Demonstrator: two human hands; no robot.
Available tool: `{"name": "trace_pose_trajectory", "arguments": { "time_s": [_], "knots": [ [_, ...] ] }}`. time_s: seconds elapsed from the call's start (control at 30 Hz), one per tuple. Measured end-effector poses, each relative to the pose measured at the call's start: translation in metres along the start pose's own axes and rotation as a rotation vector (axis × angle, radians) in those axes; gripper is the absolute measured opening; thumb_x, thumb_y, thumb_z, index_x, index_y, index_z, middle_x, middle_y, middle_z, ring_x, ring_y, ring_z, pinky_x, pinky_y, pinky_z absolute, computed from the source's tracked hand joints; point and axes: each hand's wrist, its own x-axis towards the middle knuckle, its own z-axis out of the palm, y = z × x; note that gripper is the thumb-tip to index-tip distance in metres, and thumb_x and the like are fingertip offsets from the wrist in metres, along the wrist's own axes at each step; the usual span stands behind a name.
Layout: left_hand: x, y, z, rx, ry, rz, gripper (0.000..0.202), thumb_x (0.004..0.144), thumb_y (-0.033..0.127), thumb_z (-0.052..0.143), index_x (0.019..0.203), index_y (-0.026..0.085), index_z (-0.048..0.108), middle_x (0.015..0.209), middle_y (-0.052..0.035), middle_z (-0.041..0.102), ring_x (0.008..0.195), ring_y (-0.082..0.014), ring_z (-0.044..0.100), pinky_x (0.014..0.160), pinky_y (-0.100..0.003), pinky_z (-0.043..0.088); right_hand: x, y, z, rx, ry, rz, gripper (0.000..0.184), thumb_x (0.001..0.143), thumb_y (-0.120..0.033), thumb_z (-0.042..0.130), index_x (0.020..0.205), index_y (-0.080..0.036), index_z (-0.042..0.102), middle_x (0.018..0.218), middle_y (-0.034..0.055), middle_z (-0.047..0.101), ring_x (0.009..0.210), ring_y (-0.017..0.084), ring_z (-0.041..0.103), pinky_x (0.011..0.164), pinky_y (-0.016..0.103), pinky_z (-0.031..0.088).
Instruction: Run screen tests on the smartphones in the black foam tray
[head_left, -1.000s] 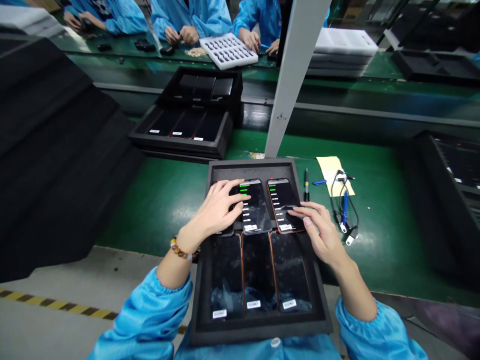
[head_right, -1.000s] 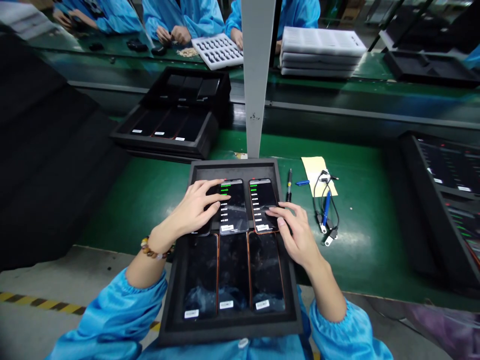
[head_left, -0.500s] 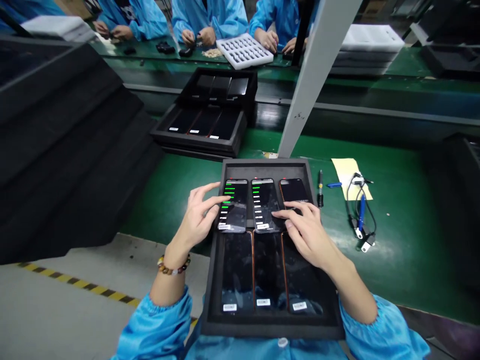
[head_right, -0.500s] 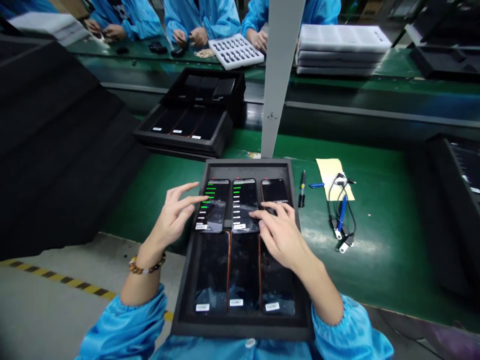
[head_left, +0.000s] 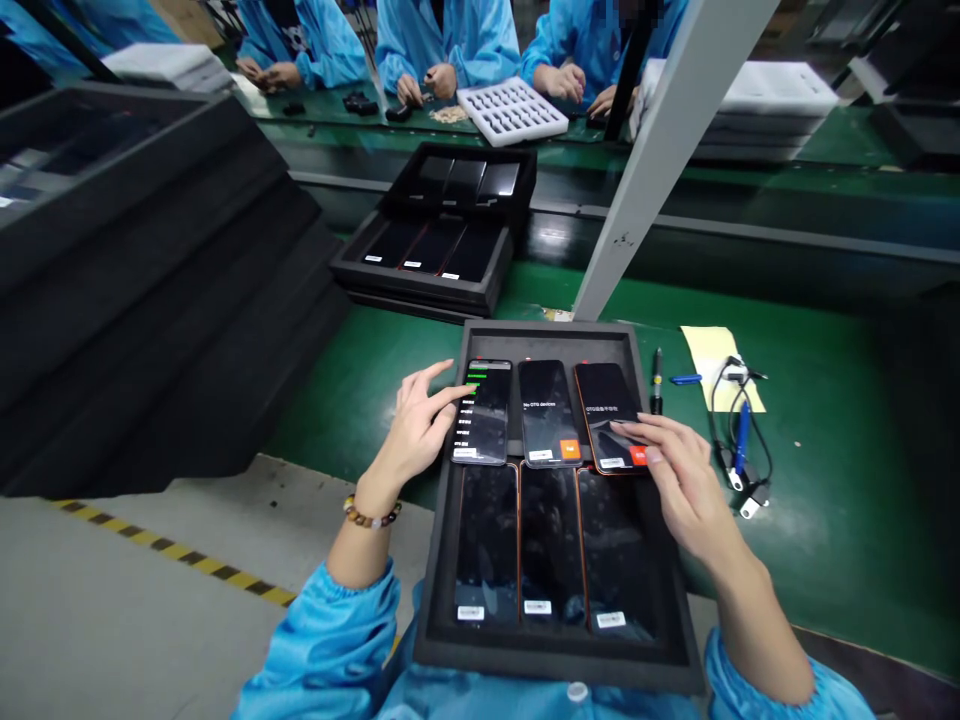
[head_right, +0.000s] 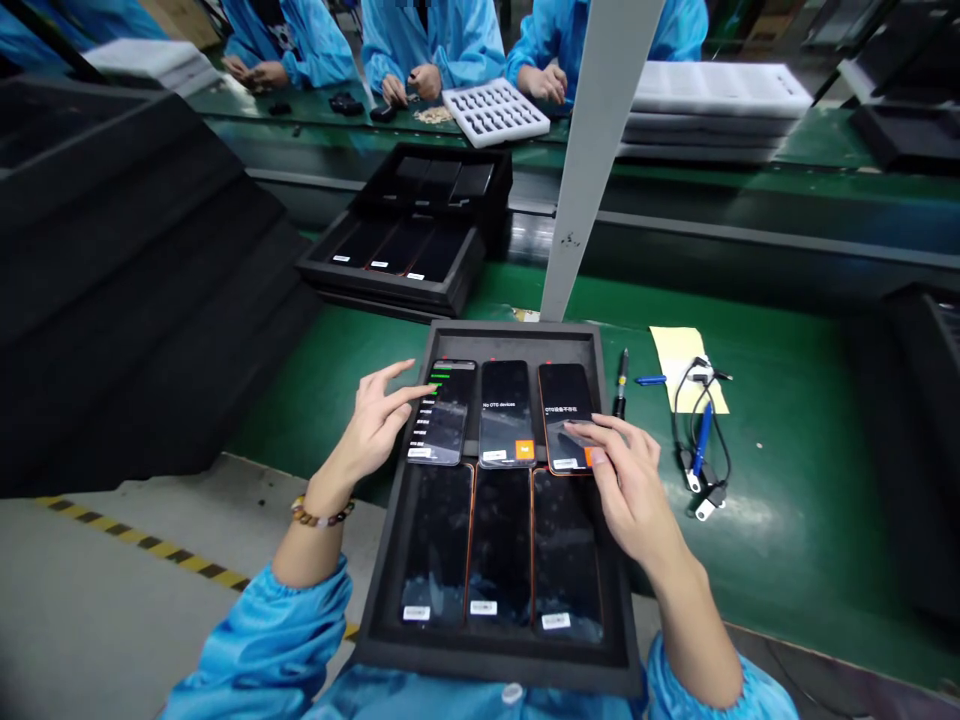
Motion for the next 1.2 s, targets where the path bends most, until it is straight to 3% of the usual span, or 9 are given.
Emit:
{"name": "trace_pose_trajectory", "arguments": {
  "time_s": [0.13,0.3,0.43,0.6,0.73,0.9,1.07,1.2],
  "knots": [
    [-0.004,-0.003,0.0,-0.041,-0.011,0.046,0.042,0.11,0.03,0.043,0.125,0.033,0.082,0.167,-0.0026,0.048,0.151,-0.0319,0.039,0.128,-0.063,0.033,-0.006,0.005,-0.002,0.014,0.039,0.022,0.036,0.113,-0.035,0.041,0.139,-0.036,0.066,0.142,0.0054,0.071,0.142,0.032,0.056,0.118,0.06,0.036],
    [-0.004,-0.004,0.004,-0.037,-0.001,-0.004,0.043,0.111,0.032,0.041,0.13,0.035,0.08,0.167,-0.0024,0.048,0.151,-0.0321,0.039,0.129,-0.064,0.031,-0.008,0.008,-0.002,0.029,0.065,0.041,0.036,0.113,-0.037,0.042,0.138,-0.036,0.067,0.141,0.0046,0.071,0.141,0.032,0.057,0.118,0.06,0.038],
    [-0.005,-0.002,0.006,-0.077,0.011,-0.009,0.035,0.108,0.04,0.055,0.136,0.034,0.076,0.17,-0.0044,0.045,0.155,-0.0328,0.038,0.13,-0.062,0.032,-0.011,0.013,-0.003,0.055,0.113,0.06,0.037,0.113,-0.039,0.043,0.14,-0.035,0.067,0.141,0.0059,0.073,0.139,0.032,0.059,0.118,0.059,0.039],
    [-0.008,-0.002,0.008,-0.063,-0.011,0.031,0.041,0.102,0.043,0.066,0.142,0.034,0.072,0.173,-0.0071,0.041,0.157,-0.0364,0.038,0.129,-0.064,0.031,-0.013,0.033,-0.02,0.088,0.364,0.211,0.036,0.111,-0.045,0.048,0.132,-0.029,0.071,0.137,0.009,0.075,0.131,0.032,0.066,0.114,0.056,0.045],
    [-0.008,-0.013,0.01,-0.09,0.041,0.035,0.045,0.103,0.05,0.063,0.144,0.035,0.069,0.172,-0.0077,0.043,0.155,-0.0385,0.042,0.129,-0.065,0.03,-0.003,0.068,-0.046,-0.008,0.573,0.405,0.039,0.108,-0.05,0.048,0.123,-0.022,0.072,0.127,0.0124,0.077,0.12,0.03,0.071,0.107,0.051,0.052],
    [-0.002,-0.023,0.016,-0.147,0.108,0.011,0.043,0.105,0.052,0.055,0.143,0.038,0.069,0.169,-0.0042,0.047,0.147,-0.0371,0.051,0.13,-0.063,0.031,0.029,0.117,-0.07,-0.177,0.508,0.569,0.038,0.096,-0.052,0.061,0.102,-0.018,0.076,0.103,0.0149,0.081,0.097,0.031,0.075,0.093,0.045,0.057],
    [0.002,-0.022,0.023,-0.169,0.167,-0.021,0.043,0.105,0.053,0.052,0.138,0.033,0.072,0.163,-0.006,0.053,0.143,-0.036,0.054,0.129,-0.062,0.032,0.076,0.149,-0.082,-0.304,0.384,0.672,0.033,0.091,-0.048,0.066,0.093,-0.018,0.077,0.096,0.0157,0.08,0.096,0.031,0.074,0.092,0.042,0.056],
    [-0.002,-0.024,0.025,-0.198,0.216,-0.047,0.042,0.106,0.051,0.051,0.136,0.03,0.073,0.162,-0.0067,0.054,0.143,-0.0351,0.054,0.13,-0.059,0.033,0.092,0.163,-0.094,-0.379,0.283,0.803,0.035,0.085,-0.051,0.075,0.099,-0.019,0.077,0.1,0.0162,0.079,0.103,0.033,0.073,0.093,0.042,0.056]
  ]
}}
